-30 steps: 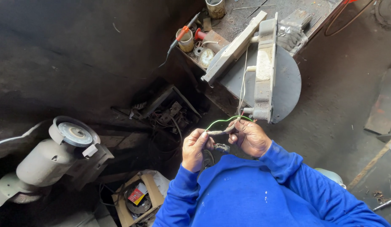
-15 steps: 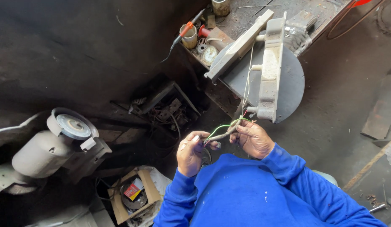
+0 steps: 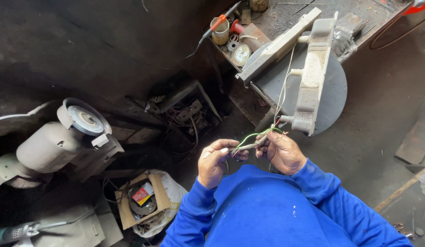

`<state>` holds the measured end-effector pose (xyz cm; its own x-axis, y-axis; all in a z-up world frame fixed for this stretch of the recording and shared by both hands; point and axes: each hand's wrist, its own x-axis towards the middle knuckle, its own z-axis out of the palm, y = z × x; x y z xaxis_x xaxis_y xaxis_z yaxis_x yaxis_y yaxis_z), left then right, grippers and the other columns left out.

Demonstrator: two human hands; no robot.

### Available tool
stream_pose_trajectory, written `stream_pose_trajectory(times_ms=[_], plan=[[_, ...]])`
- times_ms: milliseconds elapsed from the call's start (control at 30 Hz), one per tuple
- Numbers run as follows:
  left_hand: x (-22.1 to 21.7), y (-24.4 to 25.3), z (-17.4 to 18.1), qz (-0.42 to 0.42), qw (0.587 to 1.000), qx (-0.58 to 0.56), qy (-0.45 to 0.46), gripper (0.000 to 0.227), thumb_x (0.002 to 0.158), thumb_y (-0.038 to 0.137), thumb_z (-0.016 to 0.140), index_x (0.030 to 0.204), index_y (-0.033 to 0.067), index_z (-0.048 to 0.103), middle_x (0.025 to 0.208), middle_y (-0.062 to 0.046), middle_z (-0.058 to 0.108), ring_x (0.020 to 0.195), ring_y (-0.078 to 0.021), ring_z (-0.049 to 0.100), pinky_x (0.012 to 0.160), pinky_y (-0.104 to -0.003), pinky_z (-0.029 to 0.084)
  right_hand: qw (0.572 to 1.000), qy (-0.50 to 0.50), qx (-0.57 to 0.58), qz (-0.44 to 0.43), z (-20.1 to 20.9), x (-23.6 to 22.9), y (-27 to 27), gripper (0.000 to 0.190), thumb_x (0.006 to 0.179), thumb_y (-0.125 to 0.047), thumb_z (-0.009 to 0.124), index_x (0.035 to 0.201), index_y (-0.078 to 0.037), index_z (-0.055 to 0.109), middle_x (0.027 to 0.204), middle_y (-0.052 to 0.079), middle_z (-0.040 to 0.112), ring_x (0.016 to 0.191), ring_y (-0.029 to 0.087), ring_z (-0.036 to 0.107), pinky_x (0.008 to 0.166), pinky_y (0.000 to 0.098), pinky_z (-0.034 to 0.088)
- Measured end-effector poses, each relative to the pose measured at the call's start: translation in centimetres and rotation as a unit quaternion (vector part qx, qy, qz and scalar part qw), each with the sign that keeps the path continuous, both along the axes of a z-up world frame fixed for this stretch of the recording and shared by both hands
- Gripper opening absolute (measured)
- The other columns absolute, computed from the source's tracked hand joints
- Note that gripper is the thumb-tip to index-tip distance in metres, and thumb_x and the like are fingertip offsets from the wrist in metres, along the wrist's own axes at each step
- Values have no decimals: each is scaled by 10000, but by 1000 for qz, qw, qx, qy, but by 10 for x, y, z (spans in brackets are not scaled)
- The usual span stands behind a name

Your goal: The person holds a metal automotive component with attached wires, twisting and manipulating the wire ends. They then use a multimeter to test the electrical connections on the component's wires.

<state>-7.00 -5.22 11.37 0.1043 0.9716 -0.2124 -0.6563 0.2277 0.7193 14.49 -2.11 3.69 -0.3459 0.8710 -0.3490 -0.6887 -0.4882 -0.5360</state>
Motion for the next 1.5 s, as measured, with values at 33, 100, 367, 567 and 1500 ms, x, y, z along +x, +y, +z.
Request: stream_pose_trajectory(times_ms=[33, 100, 367, 567, 1500], plan=[[-1, 0, -1, 1, 1000, 0, -1, 422, 844, 99, 553, 1128, -204, 631, 932, -358, 733, 823, -355, 772, 758, -460, 638, 1000, -1, 0, 1, 0, 0, 0, 302, 1032, -230, 586, 1075, 33, 727, 938, 251, 770, 781, 315, 770, 735, 407, 617], [-4, 0, -3, -14, 999, 48, 3, 400, 843, 22, 590, 1157, -224, 619, 981, -393, 716, 880, -404, 758, 789, -493, 630, 1000, -6, 2, 3, 0, 0, 1, 334, 1042, -245, 569, 1081, 46, 729, 919, 266, 765, 773, 325, 767, 735, 416, 614], [-8, 2, -3, -26, 997, 73, 2, 338, 905, -9, 609, 1171, -218, 618, 1009, -396, 711, 923, -409, 751, 819, -505, 628, 1000, -24, 6, -12, 3, -4, 2, 349, 1054, -232, 557, 1071, 70, 730, 895, 275, 762, 754, 325, 760, 732, 404, 602], [-15, 2, 3, -32, 964, 118, 237, 257, 943, 76, 651, 1134, -76, 732, 901, -233, 782, 865, -253, 759, 759, -379, 625, 999, -47, 5, -15, 3, -6, 1, 360, 1052, -247, 560, 1064, 65, 738, 867, 277, 759, 723, 327, 760, 714, 406, 612], [-33, 24, 12, -96, 931, 7, 353, 441, 700, -26, 515, 1014, 29, 820, 824, -129, 776, 846, -159, 685, 794, -336, 585, 998, -61, -24, -8, -15, -14, 4, 294, 1042, -242, 577, 1064, 32, 683, 915, 278, 771, 744, 334, 788, 673, 439, 634]])
